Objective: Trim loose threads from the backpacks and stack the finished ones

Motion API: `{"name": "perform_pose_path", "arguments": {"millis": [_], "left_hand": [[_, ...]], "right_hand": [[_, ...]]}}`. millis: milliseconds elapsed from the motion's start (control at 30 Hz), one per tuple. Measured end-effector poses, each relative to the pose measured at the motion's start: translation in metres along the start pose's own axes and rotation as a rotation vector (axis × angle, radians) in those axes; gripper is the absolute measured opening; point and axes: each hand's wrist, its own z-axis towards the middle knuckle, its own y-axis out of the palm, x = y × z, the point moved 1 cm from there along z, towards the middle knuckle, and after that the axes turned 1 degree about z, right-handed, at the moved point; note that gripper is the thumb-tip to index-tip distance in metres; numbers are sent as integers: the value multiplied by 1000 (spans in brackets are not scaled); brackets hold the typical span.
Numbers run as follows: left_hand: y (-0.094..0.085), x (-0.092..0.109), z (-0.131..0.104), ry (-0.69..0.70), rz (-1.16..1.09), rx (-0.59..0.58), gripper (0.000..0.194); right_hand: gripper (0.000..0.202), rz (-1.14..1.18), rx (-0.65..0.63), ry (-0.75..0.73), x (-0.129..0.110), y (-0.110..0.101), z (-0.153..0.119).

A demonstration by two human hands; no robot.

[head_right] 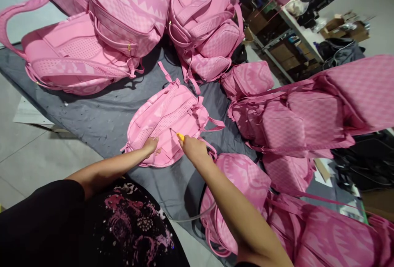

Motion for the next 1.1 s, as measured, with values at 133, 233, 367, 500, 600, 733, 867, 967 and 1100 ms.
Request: {"name": "perform_pose_path", "arguments": {"millis": [133,233,367,500,600,733,867,967,1100], "left_hand": [[0,-2,2,16,-3,3,41],[0,-3,3,23,1,6,39],[1,-5,5,37,10,15,34],[2,-8,10,51,24,20,34],[2,-10,13,65,42,29,35],[1,-9,13,75,74,25,35],[1,-11,15,87,88,21,37],[2,-14,18,87,85,14,39],[1,-16,19,66,35,-22,43]], "right_hand": [[52,11,6,66,-2,-1,1],[54,38,-52,21,-5,-2,1],[51,45,-31,141,-6,-4,-1],[54,126,-117,65,-8,-1,-2],[55,145,-70,188,-4,0,0],[56,186,-118,201,-7,3,-6],[58,224,-194,105,-14,4,-15],[57,167,-64,252,-8,0,-13],[56,241,-199,102,-7,1,-13]]}}
